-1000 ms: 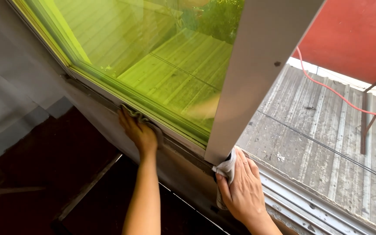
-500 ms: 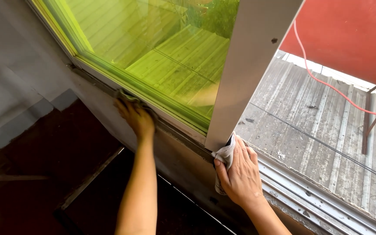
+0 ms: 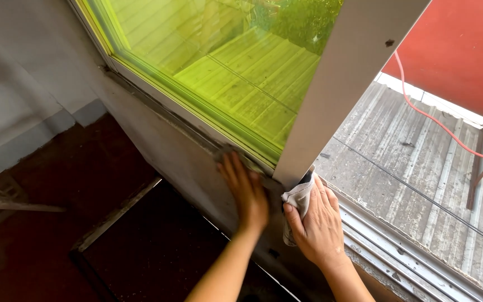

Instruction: Cleaning a window frame and the glass panes using cloths.

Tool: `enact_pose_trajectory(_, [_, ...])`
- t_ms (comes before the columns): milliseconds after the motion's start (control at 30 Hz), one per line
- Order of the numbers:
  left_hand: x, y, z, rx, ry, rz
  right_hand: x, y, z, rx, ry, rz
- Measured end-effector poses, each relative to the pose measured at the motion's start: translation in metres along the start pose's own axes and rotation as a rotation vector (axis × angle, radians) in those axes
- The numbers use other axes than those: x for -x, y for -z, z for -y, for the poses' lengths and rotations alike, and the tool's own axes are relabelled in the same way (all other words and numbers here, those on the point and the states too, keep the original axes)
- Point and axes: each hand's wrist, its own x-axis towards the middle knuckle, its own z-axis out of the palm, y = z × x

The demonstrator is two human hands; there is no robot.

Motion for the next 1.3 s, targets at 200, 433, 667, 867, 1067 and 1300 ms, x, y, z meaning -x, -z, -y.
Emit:
enact_pose_trajectory(200, [-0.106,0.027,0.076,-0.038,0.056,-0.15,-0.004,-0.001,0.004,0.036,0.009,-0.029])
enact_pose_trajectory(433, [-0.113,0.012,0.091,0.009,0.008,-0.341,-0.002,0.002,0.006,0.023,-0.001,-0.036])
enact_pose_trajectory(667, [0.027,0.0,-0.018,-0.001,-0.102,-0.071,0.003,-0.003,-0.004,-0.026,-0.023,0.012])
enact_pose_trajectory(867, [0.037,-0.008,-0.006,0.034,-0.144,0.007,-0.026,0.008,-0.004,-0.701,-0.281,-0.164])
enact_pose_trajectory(1067, [0.038,-0.01,-0.001,-0.051,-0.171,-0.007,-0.12,0.057,0.029,-0.589,-0.014,-0.599])
enact_pose_trajectory(1300, [0.037,-0.009,0.001,-0.058,-0.174,-0.009,-0.118,0.003,0.006,-0.225,-0.176,-0.739])
